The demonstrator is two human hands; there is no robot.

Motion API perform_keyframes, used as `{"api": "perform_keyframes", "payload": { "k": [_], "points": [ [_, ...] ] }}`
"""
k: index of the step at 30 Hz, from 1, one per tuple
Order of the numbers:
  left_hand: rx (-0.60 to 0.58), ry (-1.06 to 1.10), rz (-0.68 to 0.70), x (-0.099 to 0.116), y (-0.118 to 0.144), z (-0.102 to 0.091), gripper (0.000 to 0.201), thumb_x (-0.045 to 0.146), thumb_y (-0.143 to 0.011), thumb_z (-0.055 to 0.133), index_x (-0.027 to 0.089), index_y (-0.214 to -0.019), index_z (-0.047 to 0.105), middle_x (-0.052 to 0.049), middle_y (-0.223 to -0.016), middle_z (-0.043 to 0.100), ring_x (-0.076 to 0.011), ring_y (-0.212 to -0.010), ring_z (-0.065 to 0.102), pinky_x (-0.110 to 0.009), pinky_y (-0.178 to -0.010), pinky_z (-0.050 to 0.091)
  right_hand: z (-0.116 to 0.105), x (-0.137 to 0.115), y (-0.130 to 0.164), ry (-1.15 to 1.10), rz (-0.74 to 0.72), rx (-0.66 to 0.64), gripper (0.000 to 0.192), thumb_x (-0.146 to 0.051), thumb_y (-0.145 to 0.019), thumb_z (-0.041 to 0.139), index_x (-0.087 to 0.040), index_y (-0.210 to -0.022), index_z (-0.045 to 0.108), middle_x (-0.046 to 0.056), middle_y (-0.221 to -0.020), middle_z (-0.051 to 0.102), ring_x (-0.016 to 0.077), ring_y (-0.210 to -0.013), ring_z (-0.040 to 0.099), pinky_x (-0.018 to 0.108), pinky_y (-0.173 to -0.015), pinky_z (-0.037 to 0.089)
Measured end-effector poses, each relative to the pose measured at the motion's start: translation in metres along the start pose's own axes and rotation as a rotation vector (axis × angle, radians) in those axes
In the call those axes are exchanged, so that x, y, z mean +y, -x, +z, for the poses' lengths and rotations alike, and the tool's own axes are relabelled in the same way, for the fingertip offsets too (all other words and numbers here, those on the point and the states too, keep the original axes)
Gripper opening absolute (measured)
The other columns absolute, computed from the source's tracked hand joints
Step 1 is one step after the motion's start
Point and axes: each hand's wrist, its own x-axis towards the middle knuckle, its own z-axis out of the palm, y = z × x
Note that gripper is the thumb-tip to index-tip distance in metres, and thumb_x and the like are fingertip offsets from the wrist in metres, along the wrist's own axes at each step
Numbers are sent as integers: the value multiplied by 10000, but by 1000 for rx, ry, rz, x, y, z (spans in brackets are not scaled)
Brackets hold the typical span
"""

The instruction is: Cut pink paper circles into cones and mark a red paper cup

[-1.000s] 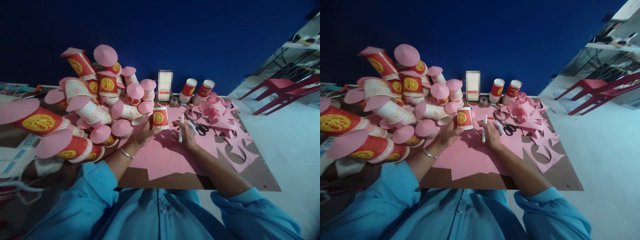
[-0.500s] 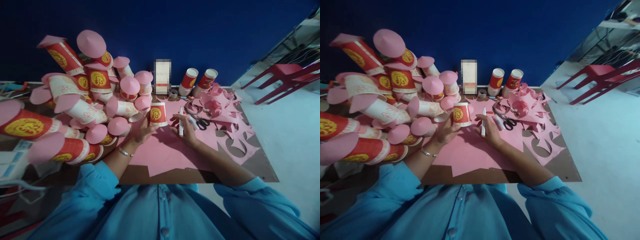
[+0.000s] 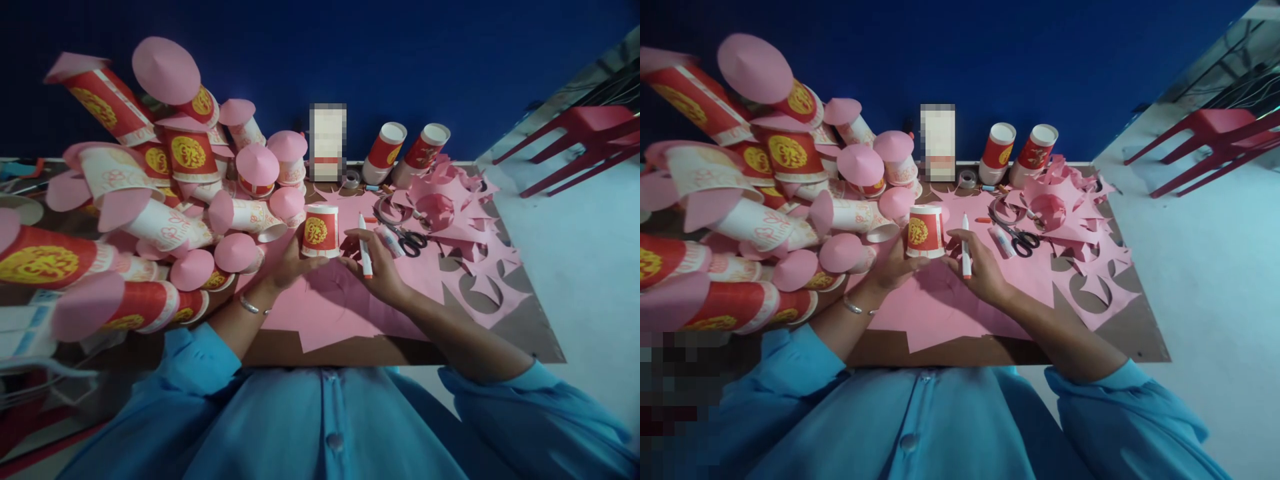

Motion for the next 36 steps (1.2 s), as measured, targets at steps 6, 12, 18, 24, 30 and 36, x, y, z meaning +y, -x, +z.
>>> {"api": "perform_keyframes", "payload": {
  "k": [6,12,18,24,30,36],
  "points": [
    [78,95,64,1,-4,2,786,357,-722,937,307,-1418,576,-58,-1385,692,-318,-1340,622,-506,-1158,481,-25,-40,16,-40,-63,11,322,-436,-1118,518,-271,-1377,615,24,-971,695,137,-714,687,316,-696,600],
    [67,157,104,2,-6,4,690,324,-724,945,306,-1344,644,-31,-1288,715,-279,-1236,656,-439,-1075,526,-35,-57,-6,161,-242,152,294,-407,-1103,530,-249,-1191,761,22,-760,677,203,-759,681,400,-736,572],
    [50,161,93,3,-7,3,615,292,-738,941,274,-1286,663,-32,-1170,744,-283,-1167,691,-442,-1035,522,-4,-42,-10,-96,-7,222,137,-299,-1027,667,-230,-1141,699,-19,-766,704,140,-602,667,292,-580,527],
    [36,158,54,0,-6,-1,602,326,-730,939,276,-1272,680,-34,-1150,732,-274,-1111,689,-425,-990,525,7,-38,-1,7,-156,187,101,-191,-992,650,-210,-1088,676,18,-815,707,150,-677,669,290,-627,558],
    [-17,214,-35,-1,-5,-2,648,304,-746,908,277,-1342,656,-53,-1199,728,-297,-1176,679,-471,-1043,516,6,-36,0,47,-187,193,112,-181,-987,639,-222,-1089,663,37,-864,726,168,-730,686,305,-641,583],
    [6,279,-59,5,-5,2,570,310,-740,912,287,-1270,704,-39,-1110,772,-320,-1172,718,-491,-1044,534,-6,-43,-13,-116,-78,80,63,-201,-999,652,-204,-1060,665,27,-846,705,153,-700,657,304,-637,544]
  ]
}}
